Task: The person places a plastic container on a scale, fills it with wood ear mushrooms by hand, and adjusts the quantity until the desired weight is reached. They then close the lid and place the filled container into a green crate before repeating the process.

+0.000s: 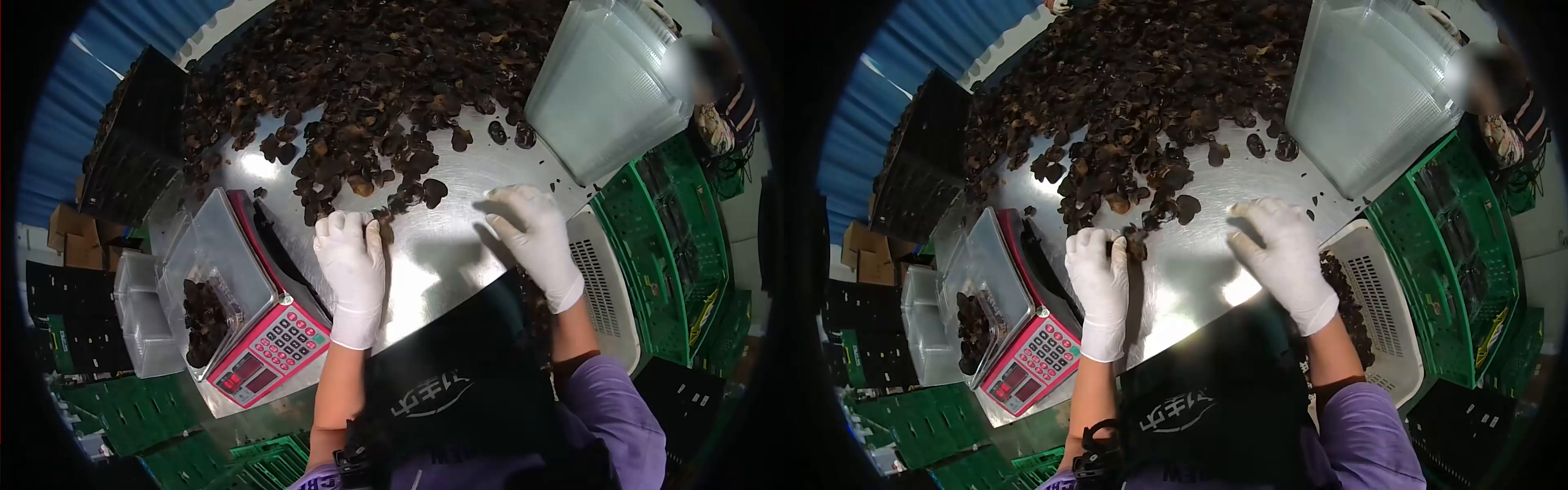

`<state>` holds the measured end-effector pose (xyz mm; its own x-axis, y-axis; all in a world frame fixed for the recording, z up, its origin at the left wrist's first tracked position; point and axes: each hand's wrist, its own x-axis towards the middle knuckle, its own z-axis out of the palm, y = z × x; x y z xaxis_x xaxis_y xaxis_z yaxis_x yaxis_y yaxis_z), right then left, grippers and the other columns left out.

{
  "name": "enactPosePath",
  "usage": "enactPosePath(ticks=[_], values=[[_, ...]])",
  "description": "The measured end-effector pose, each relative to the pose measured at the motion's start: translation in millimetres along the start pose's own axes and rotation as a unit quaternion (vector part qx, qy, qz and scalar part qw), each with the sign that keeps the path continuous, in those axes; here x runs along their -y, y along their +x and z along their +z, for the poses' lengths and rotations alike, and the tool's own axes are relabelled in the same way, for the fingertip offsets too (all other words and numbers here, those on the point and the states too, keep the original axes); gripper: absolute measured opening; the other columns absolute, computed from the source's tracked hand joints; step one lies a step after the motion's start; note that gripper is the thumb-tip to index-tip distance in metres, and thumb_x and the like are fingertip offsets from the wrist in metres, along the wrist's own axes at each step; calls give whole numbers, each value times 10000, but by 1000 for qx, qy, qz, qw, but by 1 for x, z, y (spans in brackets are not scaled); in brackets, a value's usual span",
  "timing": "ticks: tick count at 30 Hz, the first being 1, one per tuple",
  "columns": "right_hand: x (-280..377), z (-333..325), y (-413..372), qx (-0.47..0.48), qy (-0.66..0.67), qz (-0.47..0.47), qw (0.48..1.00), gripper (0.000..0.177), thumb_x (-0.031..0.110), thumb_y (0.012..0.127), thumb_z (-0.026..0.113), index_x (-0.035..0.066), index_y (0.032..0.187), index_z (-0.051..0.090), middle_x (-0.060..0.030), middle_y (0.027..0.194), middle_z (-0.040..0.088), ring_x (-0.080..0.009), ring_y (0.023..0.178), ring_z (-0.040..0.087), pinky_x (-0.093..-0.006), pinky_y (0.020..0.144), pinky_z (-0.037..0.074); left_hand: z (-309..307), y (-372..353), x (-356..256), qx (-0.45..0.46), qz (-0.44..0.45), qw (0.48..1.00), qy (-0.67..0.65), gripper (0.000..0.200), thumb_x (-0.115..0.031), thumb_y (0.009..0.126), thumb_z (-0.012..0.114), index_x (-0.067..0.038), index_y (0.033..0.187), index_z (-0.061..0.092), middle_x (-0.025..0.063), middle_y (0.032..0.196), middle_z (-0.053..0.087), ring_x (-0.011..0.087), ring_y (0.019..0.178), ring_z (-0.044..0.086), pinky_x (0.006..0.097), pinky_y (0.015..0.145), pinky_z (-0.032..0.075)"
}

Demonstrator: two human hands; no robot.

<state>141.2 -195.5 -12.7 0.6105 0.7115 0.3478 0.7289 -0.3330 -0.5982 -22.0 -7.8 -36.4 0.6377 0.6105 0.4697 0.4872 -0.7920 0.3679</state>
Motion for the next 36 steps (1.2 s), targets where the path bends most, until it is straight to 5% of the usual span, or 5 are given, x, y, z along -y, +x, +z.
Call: enactPosePath(ticks=[5, 8, 18, 26, 36], values=[[-25, -51, -1, -64, 0, 51, 997, 208, 105, 804, 710, 55, 1005, 694, -113, 948, 678, -278, 897, 622, -361, 838, 462, 10, -42, -72, 159, -196, 899, -358, 93, 3, 860, 606, -48, 934, 584, 103, 965, 598, 264, 854, 590, 339, 790, 493], [-28, -61, 2, -49, 10, 75, 996, 216, 103, 803, 714, 39, 1009, 693, -118, 931, 676, -274, 868, 632, -349, 803, 477, 17, -74, -99, 295, 157, 858, -391, 530, -184, 809, 767, -94, 1276, 533, 123, 1164, 615, 345, 1109, 581, 429, 963, 462], [1, 99, 41, 20, 30, -127, 991, 242, 69, 789, 653, 83, 1025, 702, -107, 1095, 652, -272, 1068, 605, -385, 876, 468, 37, 12, 41, 149, -33, 938, 313, 153, -181, 850, 625, -72, 955, 648, 93, 965, 655, 266, 861, 649, 399, 710, 512], [-14, 111, 54, 8, -103, -224, 969, 201, 107, 766, 619, 135, 951, 691, -68, 1328, 567, -252, 1322, 448, -407, 1012, 364, 3, -3, 10, 248, -42, 967, -38, 158, -209, 797, 713, -93, 900, 681, 129, 872, 667, 333, 803, 662, 441, 719, 520], [-13, 118, 54, 16, -112, -199, 974, 211, 102, 796, 643, 128, 995, 709, -74, 1248, 616, -259, 1193, 541, -370, 920, 419, 44, 44, 23, 98, -36, 983, 149, 244, -133, 774, 740, -69, 996, 665, 135, 923, 654, 331, 866, 660, 421, 747, 535]])
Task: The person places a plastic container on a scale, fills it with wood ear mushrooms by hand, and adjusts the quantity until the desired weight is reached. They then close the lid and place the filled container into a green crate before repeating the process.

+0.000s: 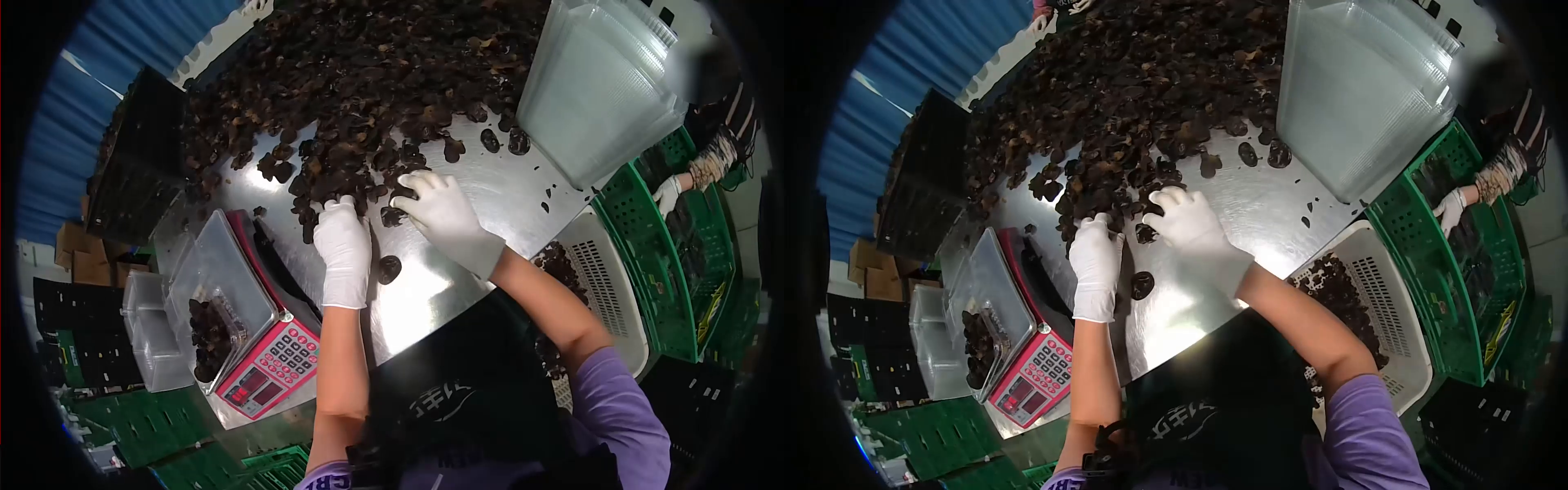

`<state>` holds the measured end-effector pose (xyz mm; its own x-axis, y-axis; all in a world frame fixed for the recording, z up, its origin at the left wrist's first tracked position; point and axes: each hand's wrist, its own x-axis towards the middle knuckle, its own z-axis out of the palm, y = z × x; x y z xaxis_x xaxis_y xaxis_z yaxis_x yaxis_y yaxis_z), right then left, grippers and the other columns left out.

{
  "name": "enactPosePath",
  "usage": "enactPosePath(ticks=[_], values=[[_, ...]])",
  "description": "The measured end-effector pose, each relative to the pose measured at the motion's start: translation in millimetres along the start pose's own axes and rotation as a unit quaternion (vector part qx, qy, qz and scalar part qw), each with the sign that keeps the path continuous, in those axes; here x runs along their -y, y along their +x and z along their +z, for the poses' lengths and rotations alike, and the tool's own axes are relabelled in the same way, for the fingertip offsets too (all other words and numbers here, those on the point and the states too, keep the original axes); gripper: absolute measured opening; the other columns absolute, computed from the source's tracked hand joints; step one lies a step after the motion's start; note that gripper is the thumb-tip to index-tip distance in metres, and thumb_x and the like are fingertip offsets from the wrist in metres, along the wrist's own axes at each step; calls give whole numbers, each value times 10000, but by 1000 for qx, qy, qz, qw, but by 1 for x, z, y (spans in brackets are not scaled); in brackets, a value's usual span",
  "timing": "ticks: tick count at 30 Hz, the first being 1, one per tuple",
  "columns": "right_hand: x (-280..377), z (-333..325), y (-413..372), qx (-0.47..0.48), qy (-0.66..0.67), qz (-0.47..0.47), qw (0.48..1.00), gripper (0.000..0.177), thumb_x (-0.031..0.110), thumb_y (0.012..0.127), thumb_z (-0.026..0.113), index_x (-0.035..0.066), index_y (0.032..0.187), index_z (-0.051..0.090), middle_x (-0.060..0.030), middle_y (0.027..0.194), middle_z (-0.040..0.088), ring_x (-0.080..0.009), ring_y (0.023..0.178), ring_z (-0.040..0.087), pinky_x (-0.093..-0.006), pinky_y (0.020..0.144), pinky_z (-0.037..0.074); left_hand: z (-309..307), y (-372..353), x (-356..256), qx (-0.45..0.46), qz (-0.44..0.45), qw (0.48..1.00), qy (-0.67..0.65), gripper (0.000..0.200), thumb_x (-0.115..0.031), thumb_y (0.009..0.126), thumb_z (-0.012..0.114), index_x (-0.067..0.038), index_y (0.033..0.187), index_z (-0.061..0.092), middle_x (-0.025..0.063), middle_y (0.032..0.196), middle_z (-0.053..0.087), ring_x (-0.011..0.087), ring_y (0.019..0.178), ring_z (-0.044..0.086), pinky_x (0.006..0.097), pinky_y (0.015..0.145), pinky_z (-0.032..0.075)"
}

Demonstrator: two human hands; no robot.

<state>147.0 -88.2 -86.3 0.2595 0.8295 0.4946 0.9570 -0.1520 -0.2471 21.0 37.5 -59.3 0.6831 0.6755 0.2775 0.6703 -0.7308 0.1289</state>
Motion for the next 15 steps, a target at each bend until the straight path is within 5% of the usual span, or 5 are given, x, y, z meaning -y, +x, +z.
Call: enactPosePath(ticks=[1, 4, 9, 12, 15], values=[[3, 3, 6, 69, -34, -5, 997, 184, 116, 804, 630, 122, 969, 713, -81, 1274, 596, -268, 1253, 496, -379, 934, 416, 1, 2, 4, 44, -14, 999, 20, 231, -137, 763, 746, -73, 966, 656, 133, 907, 649, 331, 858, 659, 425, 744, 537], [6, 10, 17, 82, -72, -17, 994, 147, 128, 802, 627, 121, 923, 710, -76, 1266, 600, -264, 1280, 476, -390, 946, 411, -7, -12, 8, 61, 15, 998, 9, 217, -159, 740, 761, -62, 890, 637, 136, 907, 649, 331, 855, 660, 426, 735, 537], [-4, -27, -14, -40, 67, 11, 997, 117, 152, 782, 671, 113, 885, 711, -74, 1241, 607, -275, 1244, 501, -385, 939, 412, -39, -26, 6, 192, -2, 976, -98, 226, -203, 745, 770, -48, 871, 665, 147, 908, 663, 326, 842, 661, 412, 745, 523], [-18, -58, -45, 44, 82, 126, 988, 105, 142, 793, 678, 119, 890, 709, -71, 1219, 613, -269, 1198, 525, -383, 913, 417, -38, -15, -2, 81, 5, 985, -152, 194, -197, 792, 735, -72, 934, 695, 130, 920, 665, 309, 847, 660, 403, 760, 519], [-17, -63, -44, 54, 75, 134, 987, 156, 131, 806, 661, 136, 955, 708, -71, 1222, 612, -265, 1176, 530, -389, 902, 417, -7, 21, -6, -22, 27, 998, -47, 267, -183, 797, 731, -87, 1043, 689, 127, 959, 654, 313, 870, 655, 408, 776, 529]])
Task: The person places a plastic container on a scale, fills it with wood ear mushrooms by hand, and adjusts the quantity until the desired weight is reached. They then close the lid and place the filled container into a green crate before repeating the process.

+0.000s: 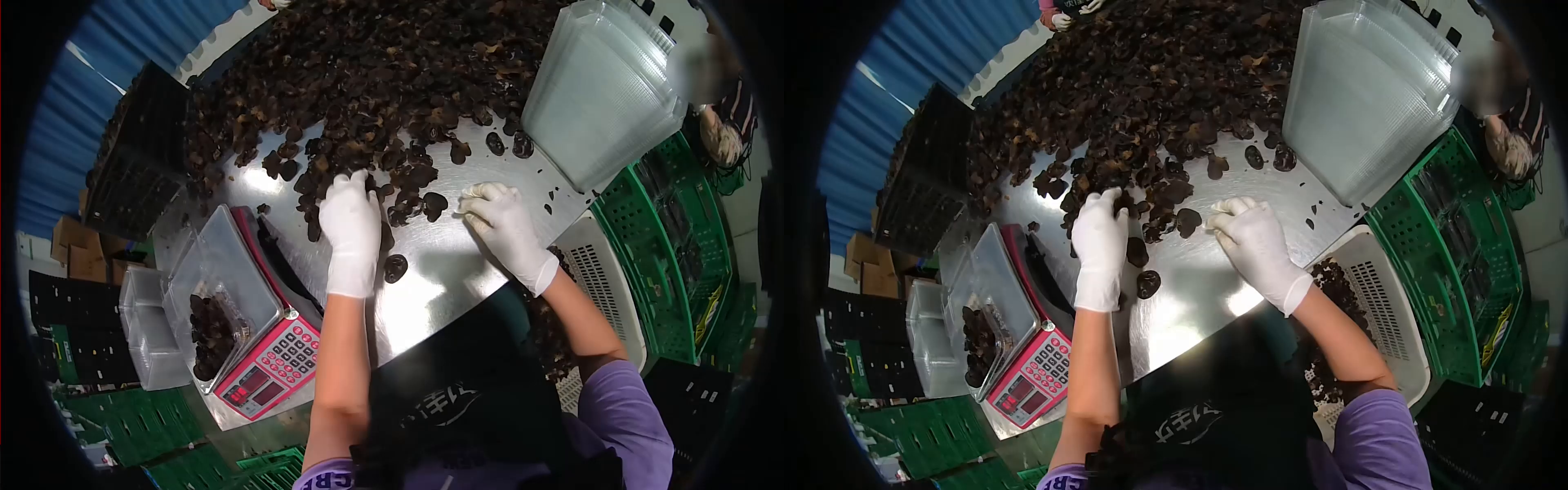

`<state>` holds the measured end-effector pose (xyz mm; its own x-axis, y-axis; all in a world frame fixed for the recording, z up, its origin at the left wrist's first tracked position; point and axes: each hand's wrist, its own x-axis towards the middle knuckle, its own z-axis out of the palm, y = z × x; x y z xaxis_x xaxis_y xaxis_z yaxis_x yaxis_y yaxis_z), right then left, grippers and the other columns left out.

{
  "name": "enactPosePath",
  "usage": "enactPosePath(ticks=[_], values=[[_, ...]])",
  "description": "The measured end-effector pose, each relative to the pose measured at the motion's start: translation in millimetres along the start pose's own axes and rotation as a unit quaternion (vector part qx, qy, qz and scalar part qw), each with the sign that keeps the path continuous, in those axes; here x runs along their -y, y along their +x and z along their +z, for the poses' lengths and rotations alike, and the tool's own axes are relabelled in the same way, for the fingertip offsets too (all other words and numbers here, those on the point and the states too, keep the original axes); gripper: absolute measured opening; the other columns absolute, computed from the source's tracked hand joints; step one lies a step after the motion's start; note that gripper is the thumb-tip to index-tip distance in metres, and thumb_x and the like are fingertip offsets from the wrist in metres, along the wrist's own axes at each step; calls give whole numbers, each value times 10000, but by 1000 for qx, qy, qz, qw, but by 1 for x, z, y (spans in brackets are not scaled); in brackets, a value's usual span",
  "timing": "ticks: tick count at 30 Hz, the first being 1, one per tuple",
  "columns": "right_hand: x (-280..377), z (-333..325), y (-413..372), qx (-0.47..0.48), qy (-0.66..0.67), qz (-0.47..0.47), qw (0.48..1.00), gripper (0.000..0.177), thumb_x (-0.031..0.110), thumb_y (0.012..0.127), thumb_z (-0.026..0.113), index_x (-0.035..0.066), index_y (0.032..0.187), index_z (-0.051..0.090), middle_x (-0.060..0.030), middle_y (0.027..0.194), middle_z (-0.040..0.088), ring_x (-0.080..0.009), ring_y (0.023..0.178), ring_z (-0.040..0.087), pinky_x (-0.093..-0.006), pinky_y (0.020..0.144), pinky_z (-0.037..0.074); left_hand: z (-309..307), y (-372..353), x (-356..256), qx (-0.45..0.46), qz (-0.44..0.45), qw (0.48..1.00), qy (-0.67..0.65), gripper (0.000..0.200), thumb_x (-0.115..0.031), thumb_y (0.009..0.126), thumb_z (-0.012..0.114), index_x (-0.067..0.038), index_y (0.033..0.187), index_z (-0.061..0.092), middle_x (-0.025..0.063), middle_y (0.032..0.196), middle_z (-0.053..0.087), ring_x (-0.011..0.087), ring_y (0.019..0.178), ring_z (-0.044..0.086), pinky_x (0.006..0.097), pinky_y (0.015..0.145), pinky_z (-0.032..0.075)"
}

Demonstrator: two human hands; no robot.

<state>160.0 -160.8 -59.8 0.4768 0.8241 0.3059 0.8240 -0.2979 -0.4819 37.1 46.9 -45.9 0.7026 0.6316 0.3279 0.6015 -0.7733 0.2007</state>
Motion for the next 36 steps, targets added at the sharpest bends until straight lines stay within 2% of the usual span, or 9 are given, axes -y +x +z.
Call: enactPosePath(ticks=[6, 11, 15, 17, 19, 25, 29, 34, 36], values=[[29, 55, 46, -22, -52, -75, 996, 233, 100, 802, 644, 137, 1023, 706, -90, 1249, 597, -290, 1229, 503, -416, 946, 404, 28, 29, 19, 58, 9, 992, 109, 212, -213, 744, 735, -67, 875, 655, 121, 874, 635, 281, 830, 666, 404, 725, 550], [35, 68, 56, 9, -120, -75, 990, 152, 106, 798, 656, 107, 944, 698, -93, 1259, 590, -295, 1267, 476, -424, 981, 382, -29, -9, 12, -94, -22, 995, -13, 159, -169, 791, 694, -70, 912, 668, 122, 913, 638, 322, 843, 647, 422, 747, 521], [31, 10, 26, -123, 19, -129, 984, 139, 142, 783, 707, 111, 915, 675, -60, 1139, 642, -270, 1126, 569, -392, 882, 436, -39, -52, 21, -47, -15, 999, -11, 159, -174, 806, 660, -71, 927, 654, 118, 889, 606, 307, 850, 618, 442, 740, 505], [21, -46, -11, -24, -11, -59, 998, 88, 142, 812, 687, 92, 879, 658, -44, 924, 665, -255, 849, 631, -370, 764, 468, -37, -72, 28, 49, -19, 998, -46, 210, -193, 805, 675, -58, 965, 660, 134, 936, 623, 326, 882, 629, 448, 775, 506], [6, -100, -60, 69, -32, 38, 996, 138, 103, 760, 722, 74, 887, 675, -66, 850, 665, -290, 794, 628, -382, 739, 461, -49, -84, 32, 195, -54, 963, -177, 319, -264, 801, 721, -58, 1040, 677, 160, 998, 655, 347, 911, 658, 434, 814, 515], [-9, -137, -116, 132, -264, 225, 928, 252, 112, 696, 753, 56, 931, 681, -125, 877, 665, -339, 851, 625, -419, 786, 472, -38, -35, 13, 48, -27, 993, -103, 275, -220, 833, 709, -23, 1023, 679, 165, 1003, 670, 335, 902, 665, 406, 783, 529], [13, -67, -53, -20, 64, 99, 993, 345, 125, 748, 733, 44, 1078, 670, -125, 919, 661, -312, 901, 639, -374, 817, 501, 7, -9, 12, 127, 28, 991, -14, 274, -258, 804, 711, -28, 936, 640, 170, 878, 666, 325, 835, 673, 445, 747, 523], [23, 18, 18, -58, 83, 33, 994, 393, 105, 774, 707, 61, 1158, 633, -124, 1052, 644, -299, 860, 646, -360, 747, 517, -27, -22, -1, 234, 6, 962, -144, 146, -160, 780, 717, -44, 850, 664, 172, 893, 657, 348, 846, 648, 408, 763, 505], [23, 25, 25, 50, 80, -17, 995, 308, 105, 784, 685, 70, 1089, 662, -120, 995, 646, -284, 831, 646, -354, 730, 518, -36, -21, -6, 217, -11, 965, -149, 161, -166, 784, 724, -38, 858, 658, 171, 904, 654, 345, 855, 644, 404, 768, 503]])
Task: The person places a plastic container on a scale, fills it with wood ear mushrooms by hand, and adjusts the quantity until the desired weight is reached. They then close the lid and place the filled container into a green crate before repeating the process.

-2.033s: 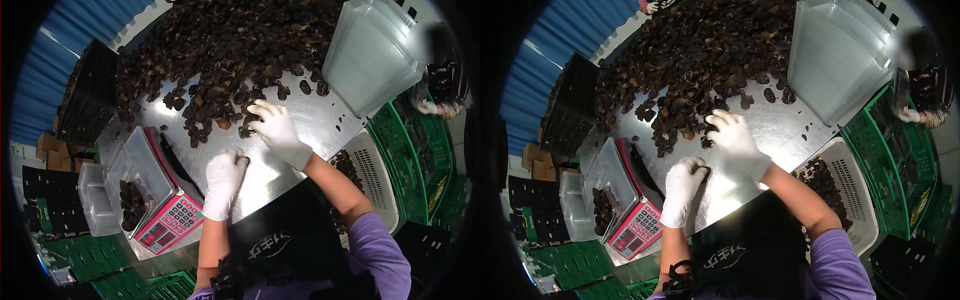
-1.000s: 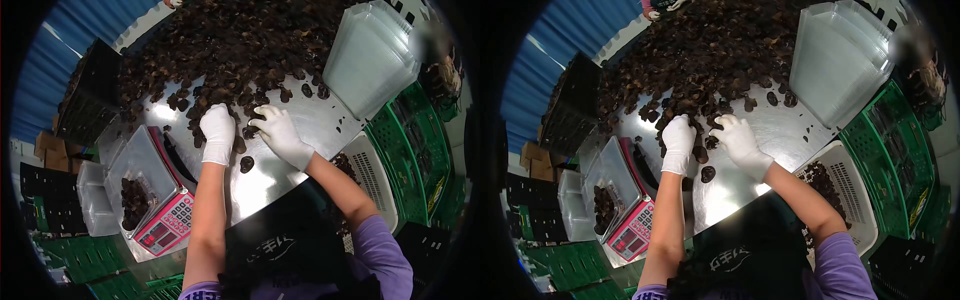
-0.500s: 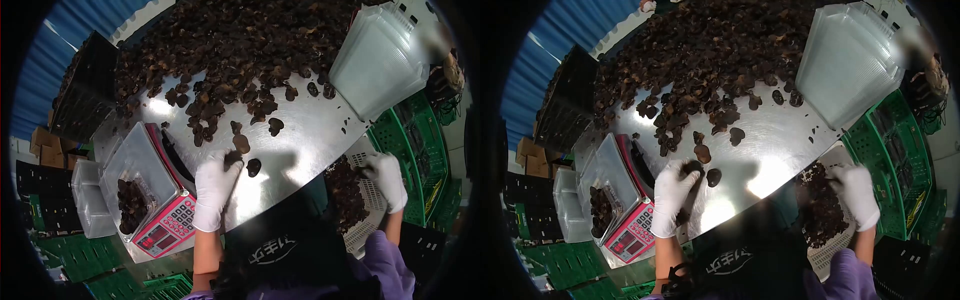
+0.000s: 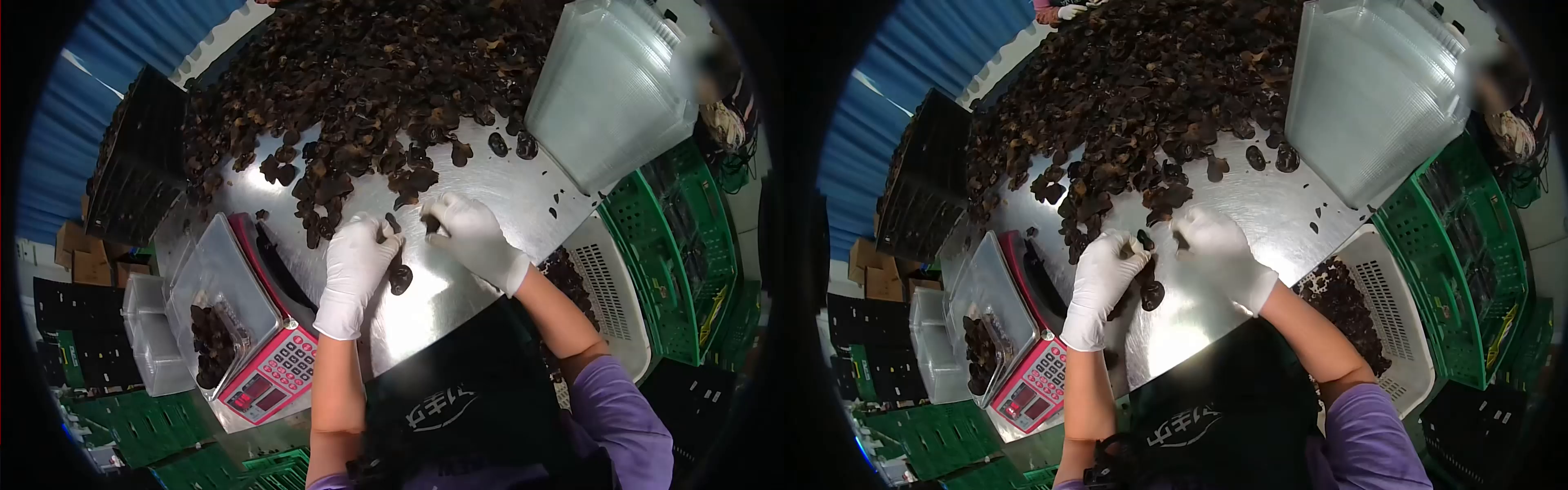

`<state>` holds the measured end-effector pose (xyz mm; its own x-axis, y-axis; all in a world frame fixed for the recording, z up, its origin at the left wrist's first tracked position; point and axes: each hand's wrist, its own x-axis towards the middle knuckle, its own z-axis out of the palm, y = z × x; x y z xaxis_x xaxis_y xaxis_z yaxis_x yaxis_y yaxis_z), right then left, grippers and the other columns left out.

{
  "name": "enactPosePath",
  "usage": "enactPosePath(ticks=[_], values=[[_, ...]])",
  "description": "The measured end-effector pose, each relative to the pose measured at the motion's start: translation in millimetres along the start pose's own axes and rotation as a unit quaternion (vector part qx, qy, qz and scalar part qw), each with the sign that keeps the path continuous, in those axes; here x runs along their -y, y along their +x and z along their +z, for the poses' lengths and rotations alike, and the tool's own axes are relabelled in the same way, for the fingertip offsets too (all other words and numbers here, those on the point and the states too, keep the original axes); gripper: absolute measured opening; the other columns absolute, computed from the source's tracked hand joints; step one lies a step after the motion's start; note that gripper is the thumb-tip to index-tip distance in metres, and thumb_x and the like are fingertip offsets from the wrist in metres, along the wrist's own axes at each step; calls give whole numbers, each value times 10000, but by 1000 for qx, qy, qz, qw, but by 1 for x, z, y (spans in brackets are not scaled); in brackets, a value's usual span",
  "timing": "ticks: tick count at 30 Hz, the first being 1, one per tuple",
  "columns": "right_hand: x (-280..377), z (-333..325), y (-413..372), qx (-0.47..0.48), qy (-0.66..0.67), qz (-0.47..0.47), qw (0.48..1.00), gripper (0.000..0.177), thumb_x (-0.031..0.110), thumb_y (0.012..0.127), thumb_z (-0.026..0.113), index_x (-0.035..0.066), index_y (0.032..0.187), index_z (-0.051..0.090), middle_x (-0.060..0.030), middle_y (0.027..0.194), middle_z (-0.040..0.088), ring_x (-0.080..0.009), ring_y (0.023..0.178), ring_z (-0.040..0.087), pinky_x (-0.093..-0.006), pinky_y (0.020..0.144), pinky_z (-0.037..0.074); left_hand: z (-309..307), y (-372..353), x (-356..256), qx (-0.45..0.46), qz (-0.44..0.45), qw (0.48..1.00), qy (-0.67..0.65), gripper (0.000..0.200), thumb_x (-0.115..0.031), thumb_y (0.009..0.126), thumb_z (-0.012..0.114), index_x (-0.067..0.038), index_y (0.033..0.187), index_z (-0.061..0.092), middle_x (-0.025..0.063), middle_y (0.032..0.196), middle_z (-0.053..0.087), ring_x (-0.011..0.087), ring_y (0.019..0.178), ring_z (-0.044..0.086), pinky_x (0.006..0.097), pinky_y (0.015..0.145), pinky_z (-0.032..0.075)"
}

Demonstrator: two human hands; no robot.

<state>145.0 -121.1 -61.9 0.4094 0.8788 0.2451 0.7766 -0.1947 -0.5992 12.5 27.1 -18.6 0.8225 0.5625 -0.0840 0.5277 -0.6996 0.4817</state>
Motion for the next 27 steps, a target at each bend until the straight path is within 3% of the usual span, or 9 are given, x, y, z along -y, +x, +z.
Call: enactPosePath(ticks=[3, 5, 7, 9, 13, 15, 19, 23, 27], values=[[-6, -10, -9, 76, 136, 16, 988, 224, 114, 797, 661, 82, 1017, 687, -117, 950, 643, -268, 826, 644, -355, 742, 515, 9, 14, -2, -73, -2, 997, -27, 229, -235, 778, 744, -36, 823, 641, 158, 886, 643, 341, 832, 647, 430, 771, 512], [-18, -9, -4, 20, 86, 7, 996, 195, 134, 801, 662, 88, 986, 703, -119, 926, 644, -265, 825, 645, -351, 747, 515, 26, 32, -2, -122, 31, 992, 28, 248, -235, 801, 742, -29, 896, 644, 172, 903, 642, 347, 872, 639, 403, 766, 503], [-16, -17, 15, -59, 87, 110, 988, 252, 138, 793, 664, 101, 1039, 700, -118, 975, 646, -255, 821, 649, -353, 745, 521, 39, 43, 0, -115, 69, 990, 49, 239, -240, 801, 733, -30, 884, 657, 174, 881, 636, 343, 851, 643, 402, 753, 507], [-30, -5, 34, -103, 22, 70, 992, 306, 149, 790, 664, 107, 1092, 695, -103, 1029, 641, -246, 936, 630, -364, 829, 497, 41, 39, -5, -103, 40, 991, 73, 217, -225, 795, 730, -29, 865, 667, 176, 880, 639, 339, 823, 644, 405, 738, 508], [-36, 9, 59, -14, -143, 25, 989, 315, 198, 812, 681, 102, 1110, 703, -74, 1141, 637, -266, 1182, 512, -405, 970, 394, 13, -3, -10, 37, 25, 999, -13, 174, -182, 773, 730, -40, 863, 686, 143, 897, 656, 324, 865, 655, 410, 776, 517], [-47, 15, 66, -4, -75, 10, 997, 260, 219, 834, 676, 106, 1063, 725, -78, 1166, 646, -265, 1149, 540, -404, 954, 404, 7, -15, 0, 6, 27, 999, -35, 171, -141, 769, 739, -20, 874, 681, 142, 889, 648, 308, 854, 653, 374, 780, 509], [-55, 6, 62, -180, 27, 15, 983, 196, 248, 875, 644, 131, 995, 747, -37, 1135, 662, -247, 1076, 579, -423, 945, 405, -6, -9, 9, -71, -14, 997, -15, 208, -110, 790, 738, 18, 942, 677, 144, 921, 652, 286, 909, 648, 338, 825, 494], [-52, -4, 38, -195, 169, 81, 963, 200, 244, 881, 648, 119, 1007, 740, -58, 1070, 677, -268, 969, 630, -418, 900, 453, 15, 32, 1, -168, 95, 981, 16, 268, -137, 791, 737, -2, 1016, 683, 146, 943, 650, 295, 854, 652, 353, 768, 511], [-35, -9, 5, -151, 188, 112, 964, 190, 219, 866, 668, 111, 1006, 737, -88, 898, 682, -277, 769, 664, -346, 695, 528, 31, 68, -15, -85, 36, 994, 62, 328, -172, 766, 758, -13, 1041, 677, 158, 943, 649, 325, 863, 655, 391, 760, 514]])
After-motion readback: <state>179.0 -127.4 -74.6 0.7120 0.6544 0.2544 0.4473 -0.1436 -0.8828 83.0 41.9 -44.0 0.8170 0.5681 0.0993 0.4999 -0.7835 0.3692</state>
